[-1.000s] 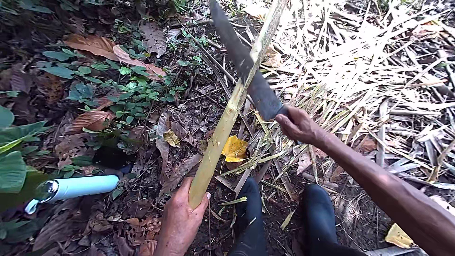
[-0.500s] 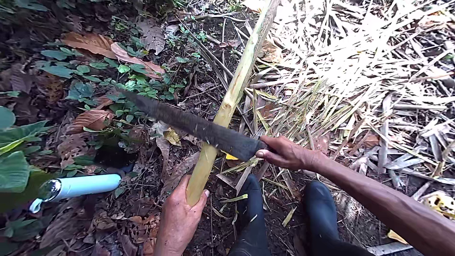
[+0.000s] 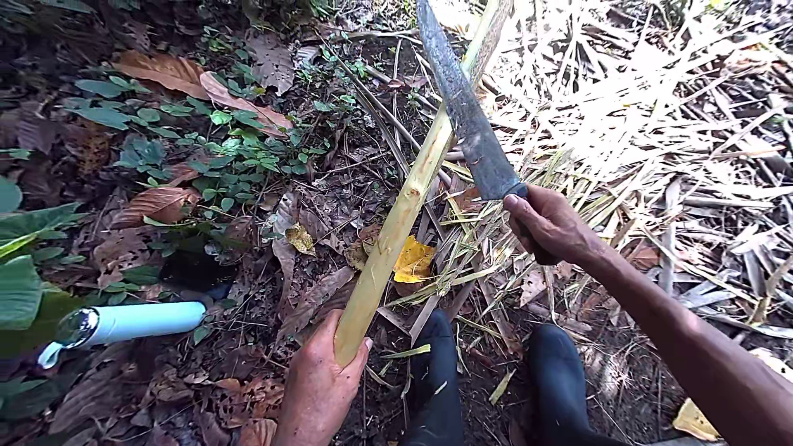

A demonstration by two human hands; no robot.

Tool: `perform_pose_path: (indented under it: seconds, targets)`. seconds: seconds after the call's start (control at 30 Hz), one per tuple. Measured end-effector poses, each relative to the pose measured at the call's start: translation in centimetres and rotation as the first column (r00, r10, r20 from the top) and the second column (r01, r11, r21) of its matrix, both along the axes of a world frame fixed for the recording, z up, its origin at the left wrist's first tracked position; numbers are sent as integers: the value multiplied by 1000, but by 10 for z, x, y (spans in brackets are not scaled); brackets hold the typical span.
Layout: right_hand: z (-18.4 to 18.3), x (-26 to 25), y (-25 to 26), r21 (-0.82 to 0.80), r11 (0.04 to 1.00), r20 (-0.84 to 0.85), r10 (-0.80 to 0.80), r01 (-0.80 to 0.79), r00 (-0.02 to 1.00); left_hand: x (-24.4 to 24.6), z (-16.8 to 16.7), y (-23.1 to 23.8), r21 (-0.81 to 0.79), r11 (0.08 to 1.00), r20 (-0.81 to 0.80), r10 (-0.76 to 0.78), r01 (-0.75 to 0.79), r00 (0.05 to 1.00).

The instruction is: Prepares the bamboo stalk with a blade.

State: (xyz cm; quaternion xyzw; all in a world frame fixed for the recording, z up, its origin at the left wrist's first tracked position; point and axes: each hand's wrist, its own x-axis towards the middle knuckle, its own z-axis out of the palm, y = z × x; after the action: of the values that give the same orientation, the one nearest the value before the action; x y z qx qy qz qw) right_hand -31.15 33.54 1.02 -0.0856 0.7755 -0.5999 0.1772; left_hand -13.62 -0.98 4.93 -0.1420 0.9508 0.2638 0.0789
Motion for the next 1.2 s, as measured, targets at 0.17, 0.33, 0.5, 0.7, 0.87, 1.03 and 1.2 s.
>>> perform_pose_path:
  seconds: [0.17, 0.33, 0.5, 0.7, 0.87, 1.03, 1.2]
  targets:
    - [15, -1, 12, 260, 963, -63, 90, -71, 994, 0, -1, 0, 1, 1000, -2, 10, -10, 1000]
    - [13, 8, 12, 439, 894, -264, 224, -90, 938, -2, 1, -1, -7, 1000, -14, 3, -3, 1000]
    - [-2, 3, 11, 369, 929, -212, 105, -20, 972, -3, 0, -1, 1, 1000, -7, 15, -15, 1000]
    - [0, 8, 10, 351, 936, -227, 122, -36, 966, -3, 2, 0, 1, 1000, -5, 10, -10, 1000]
    - [7, 17, 4, 461, 882, -254, 237, -99, 938, -2, -1, 2, 2, 1000, 6, 8, -8, 1000]
    - [2, 9, 4, 282, 959, -175, 81, -29, 981, 1, 1, 1, -8, 1000, 4, 1, -1, 1000]
    - [2, 29, -2, 161, 961, 30, 224, -226, 974, 0, 0, 2, -5, 1000, -7, 6, -6, 1000]
